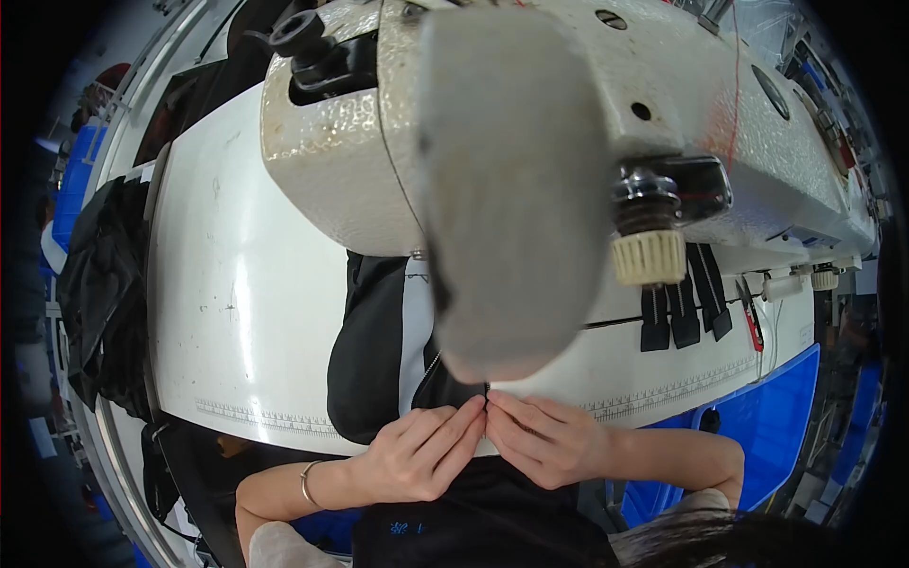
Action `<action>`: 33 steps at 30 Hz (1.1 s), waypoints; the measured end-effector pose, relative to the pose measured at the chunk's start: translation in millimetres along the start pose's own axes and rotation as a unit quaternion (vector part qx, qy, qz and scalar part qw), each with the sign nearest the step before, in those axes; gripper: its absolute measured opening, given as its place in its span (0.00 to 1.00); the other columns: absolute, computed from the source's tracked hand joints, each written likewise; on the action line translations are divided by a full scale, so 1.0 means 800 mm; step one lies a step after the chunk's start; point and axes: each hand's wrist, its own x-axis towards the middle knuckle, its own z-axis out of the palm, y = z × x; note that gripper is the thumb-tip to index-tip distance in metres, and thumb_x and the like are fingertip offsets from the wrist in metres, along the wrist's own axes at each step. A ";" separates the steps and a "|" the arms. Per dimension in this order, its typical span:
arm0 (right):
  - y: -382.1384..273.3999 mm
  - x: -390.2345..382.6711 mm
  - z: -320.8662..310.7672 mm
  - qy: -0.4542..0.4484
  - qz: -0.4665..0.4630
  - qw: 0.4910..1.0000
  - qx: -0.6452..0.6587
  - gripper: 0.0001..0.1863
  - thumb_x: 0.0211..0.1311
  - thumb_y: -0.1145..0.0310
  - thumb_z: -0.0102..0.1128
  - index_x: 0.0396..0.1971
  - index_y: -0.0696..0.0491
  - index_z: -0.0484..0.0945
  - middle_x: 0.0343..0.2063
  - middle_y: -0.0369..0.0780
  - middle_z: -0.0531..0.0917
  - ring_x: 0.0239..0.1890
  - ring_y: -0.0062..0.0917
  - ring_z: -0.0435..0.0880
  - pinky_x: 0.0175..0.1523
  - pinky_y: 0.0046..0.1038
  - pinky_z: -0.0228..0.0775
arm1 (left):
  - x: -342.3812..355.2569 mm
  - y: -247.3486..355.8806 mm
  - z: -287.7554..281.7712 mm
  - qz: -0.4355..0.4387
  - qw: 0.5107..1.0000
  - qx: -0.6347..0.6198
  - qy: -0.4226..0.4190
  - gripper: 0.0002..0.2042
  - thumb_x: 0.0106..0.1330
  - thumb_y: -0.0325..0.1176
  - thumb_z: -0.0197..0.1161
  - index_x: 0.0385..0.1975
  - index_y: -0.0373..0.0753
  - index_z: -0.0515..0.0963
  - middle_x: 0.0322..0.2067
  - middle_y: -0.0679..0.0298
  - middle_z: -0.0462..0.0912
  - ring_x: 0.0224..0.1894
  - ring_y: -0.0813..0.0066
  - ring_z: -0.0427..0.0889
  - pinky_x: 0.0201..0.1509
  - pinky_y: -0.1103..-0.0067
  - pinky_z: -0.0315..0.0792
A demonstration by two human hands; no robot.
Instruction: Operating an industrial sewing machine to stitch together black leather or fabric panels for a bag.
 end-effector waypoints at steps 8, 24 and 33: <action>0.001 0.003 -0.003 -0.004 -0.005 1.000 0.001 0.13 0.40 0.71 0.56 0.27 0.64 0.79 0.35 0.45 0.78 0.45 0.36 0.78 0.46 0.29 0.73 | 0.000 -0.002 0.000 -0.007 1.000 -0.009 0.002 0.15 0.42 0.23 0.61 0.34 0.27 0.79 0.40 0.53 0.81 0.32 0.72 0.78 0.31 0.83 0.73; 0.041 0.028 -0.015 -0.049 0.050 0.997 0.031 0.17 0.43 0.69 0.55 0.34 0.64 0.78 0.41 0.47 0.78 0.48 0.36 0.77 0.54 0.35 0.68 | 0.020 -0.055 0.007 0.006 0.999 -0.052 0.015 0.14 0.44 0.25 0.61 0.33 0.26 0.77 0.40 0.50 0.78 0.32 0.68 0.76 0.31 0.80 0.73; 0.084 0.021 0.036 -0.019 0.192 0.956 0.222 0.07 0.47 0.70 0.58 0.27 0.57 0.77 0.26 0.38 0.78 0.29 0.30 0.79 0.33 0.34 0.72 | 0.042 -0.106 0.011 -0.054 0.997 -0.045 0.028 0.16 0.42 0.24 0.62 0.36 0.37 0.81 0.37 0.59 0.80 0.36 0.65 0.79 0.37 0.71 0.74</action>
